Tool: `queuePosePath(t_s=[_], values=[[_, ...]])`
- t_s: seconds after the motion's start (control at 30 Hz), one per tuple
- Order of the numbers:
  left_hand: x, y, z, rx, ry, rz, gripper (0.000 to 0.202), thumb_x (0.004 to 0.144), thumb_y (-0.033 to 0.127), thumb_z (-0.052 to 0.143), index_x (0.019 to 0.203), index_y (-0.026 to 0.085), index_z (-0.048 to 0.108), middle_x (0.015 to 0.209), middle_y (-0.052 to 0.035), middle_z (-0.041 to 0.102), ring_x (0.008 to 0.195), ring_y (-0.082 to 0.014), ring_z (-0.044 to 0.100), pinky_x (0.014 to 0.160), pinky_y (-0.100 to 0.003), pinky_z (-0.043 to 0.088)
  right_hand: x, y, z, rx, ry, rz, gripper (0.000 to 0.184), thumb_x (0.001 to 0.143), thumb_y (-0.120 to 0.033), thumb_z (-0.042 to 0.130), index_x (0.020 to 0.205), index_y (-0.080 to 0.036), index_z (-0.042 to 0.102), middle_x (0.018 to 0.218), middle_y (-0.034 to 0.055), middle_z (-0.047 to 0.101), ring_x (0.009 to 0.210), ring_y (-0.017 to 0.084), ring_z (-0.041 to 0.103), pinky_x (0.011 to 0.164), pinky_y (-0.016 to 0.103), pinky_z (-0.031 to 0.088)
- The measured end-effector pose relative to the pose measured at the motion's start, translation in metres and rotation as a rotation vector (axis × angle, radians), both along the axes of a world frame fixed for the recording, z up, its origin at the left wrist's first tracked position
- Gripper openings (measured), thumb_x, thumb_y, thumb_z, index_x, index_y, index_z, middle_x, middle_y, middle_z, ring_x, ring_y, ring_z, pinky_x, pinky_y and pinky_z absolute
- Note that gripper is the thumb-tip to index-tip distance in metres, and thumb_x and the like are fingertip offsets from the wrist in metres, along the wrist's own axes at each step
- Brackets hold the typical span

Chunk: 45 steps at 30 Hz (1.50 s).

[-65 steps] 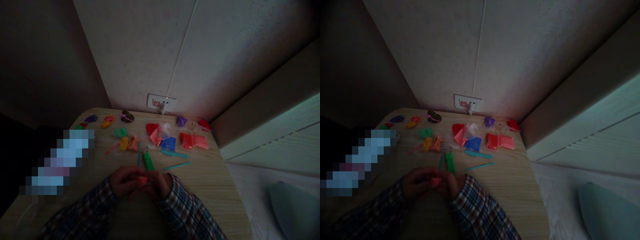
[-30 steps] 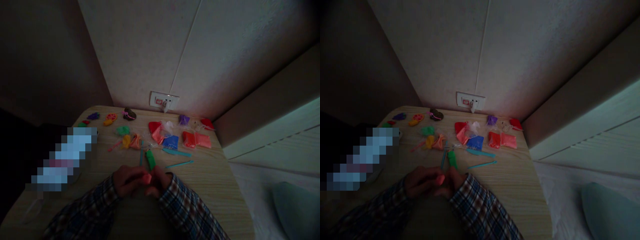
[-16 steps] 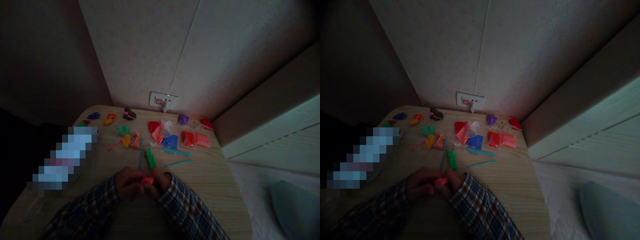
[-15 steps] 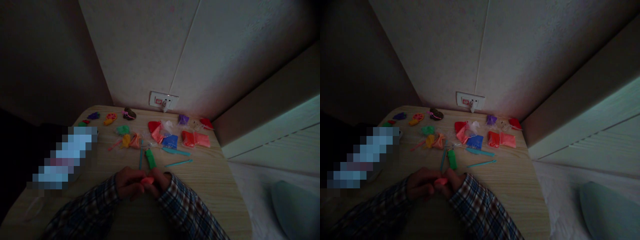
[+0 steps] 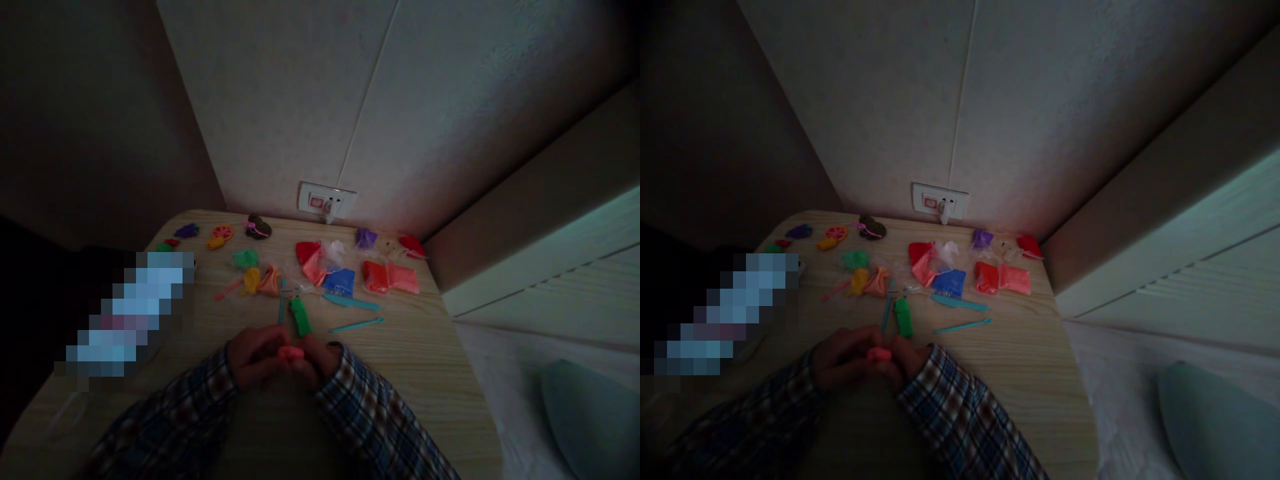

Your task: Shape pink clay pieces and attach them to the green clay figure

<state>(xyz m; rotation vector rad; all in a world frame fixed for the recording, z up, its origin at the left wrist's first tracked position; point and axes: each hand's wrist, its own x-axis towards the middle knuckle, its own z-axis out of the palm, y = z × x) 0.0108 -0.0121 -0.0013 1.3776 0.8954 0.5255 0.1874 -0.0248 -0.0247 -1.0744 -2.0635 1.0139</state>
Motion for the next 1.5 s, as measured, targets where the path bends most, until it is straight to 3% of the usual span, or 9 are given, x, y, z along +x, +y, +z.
queuePosePath(t_s=[0.13, 0.27, 0.5, 0.67, 0.83, 0.97, 1.23, 1.37, 1.5], values=[[-0.003, 0.002, -0.001, 0.148, 0.055, -0.049, 0.045, 0.082, 0.054, 0.042, 0.064, 0.014, 0.055, 0.039, 0.0045, 0.048, 0.037, -0.0071, 0.044, 0.043, -0.017, 0.033, 0.002, 0.001, -0.003, -0.083, 0.062, 0.066, 0.044, 0.08, -0.061, 0.04, 0.083, -0.019, 0.053, 0.049, 0.0014, 0.055, 0.036, 0.014, 0.044, 0.032, 0.025, 0.032], [-0.005, 0.003, -0.002, 0.234, 0.086, -0.1, 0.053, 0.085, 0.053, 0.035, 0.056, 0.015, 0.057, 0.037, 0.0023, 0.049, 0.038, -0.0083, 0.047, 0.046, -0.018, 0.037, 0.001, -0.001, -0.005, -0.082, 0.035, 0.089, 0.032, 0.083, -0.051, 0.043, 0.085, -0.021, 0.053, 0.052, 0.001, 0.056, 0.038, 0.013, 0.045, 0.033, 0.024, 0.031], [-0.005, 0.0, 0.0, 0.107, 0.023, -0.057, 0.045, 0.078, 0.056, 0.047, 0.069, 0.015, 0.06, 0.04, 0.0046, 0.048, 0.036, -0.0074, 0.042, 0.04, -0.017, 0.032, 0.002, -0.002, 0.002, -0.019, 0.02, 0.083, 0.032, 0.083, -0.051, 0.042, 0.082, -0.021, 0.054, 0.045, -0.0028, 0.049, 0.034, 0.011, 0.041, 0.032, 0.023, 0.029], [-0.004, -0.001, 0.002, 0.063, 0.007, -0.035, 0.042, 0.077, 0.053, 0.05, 0.064, 0.014, 0.057, 0.039, 0.0046, 0.046, 0.036, -0.0064, 0.04, 0.04, -0.017, 0.031, 0.002, -0.004, 0.003, 0.02, -0.007, 0.056, 0.028, 0.086, -0.044, 0.039, 0.078, -0.022, 0.054, 0.044, -0.0028, 0.048, 0.033, 0.011, 0.04, 0.031, 0.023, 0.029], [-0.002, -0.003, 0.001, -0.045, -0.018, -0.007, 0.043, 0.06, 0.056, 0.067, 0.069, 0.016, 0.052, 0.043, 0.0081, 0.044, 0.036, -0.0051, 0.038, 0.036, -0.016, 0.028, 0.003, -0.003, 0.009, 0.046, 0.04, 0.013, 0.029, 0.088, -0.043, 0.038, 0.08, -0.021, 0.054, 0.052, 0.0001, 0.056, 0.038, 0.012, 0.049, 0.034, 0.023, 0.034], [-0.001, -0.004, 0.0, 0.048, 0.047, -0.01, 0.038, 0.071, 0.053, 0.058, 0.069, 0.015, 0.054, 0.041, 0.0068, 0.044, 0.035, -0.0057, 0.038, 0.038, -0.016, 0.028, 0.002, -0.003, 0.01, 0.009, 0.092, 0.068, 0.034, 0.085, -0.051, 0.04, 0.079, -0.019, 0.052, 0.048, -0.0009, 0.054, 0.036, 0.012, 0.047, 0.032, 0.023, 0.033], [-0.002, -0.001, 0.003, 0.25, 0.083, -0.092, 0.053, 0.078, 0.062, 0.041, 0.062, 0.014, 0.057, 0.041, 0.0019, 0.048, 0.038, -0.0089, 0.045, 0.04, -0.019, 0.032, 0.002, -0.005, 0.001, 0.15, 0.017, 0.012, 0.042, 0.083, -0.058, 0.04, 0.091, -0.018, 0.054, 0.057, 0.0027, 0.061, 0.043, 0.016, 0.054, 0.039, 0.026, 0.04], [-0.002, -0.001, 0.001, 0.268, 0.042, -0.137, 0.059, 0.08, 0.065, 0.034, 0.06, 0.015, 0.058, 0.04, 0.0011, 0.048, 0.038, -0.0095, 0.047, 0.041, -0.019, 0.034, 0.003, -0.005, 0.009, 0.248, -0.062, 0.016, 0.034, 0.087, -0.048, 0.04, 0.091, -0.018, 0.057, 0.058, 0.0039, 0.063, 0.047, 0.017, 0.058, 0.04, 0.026, 0.042], [-0.002, -0.002, 0.002, 0.18, -0.008, -0.102, 0.054, 0.078, 0.064, 0.039, 0.068, 0.015, 0.059, 0.039, 0.0033, 0.047, 0.036, -0.0087, 0.044, 0.04, -0.019, 0.033, 0.004, -0.004, 0.018, 0.343, -0.113, 0.046, 0.027, 0.09, -0.037, 0.04, 0.092, -0.018, 0.059, 0.057, 0.0024, 0.063, 0.046, 0.015, 0.059, 0.041, 0.024, 0.042]])
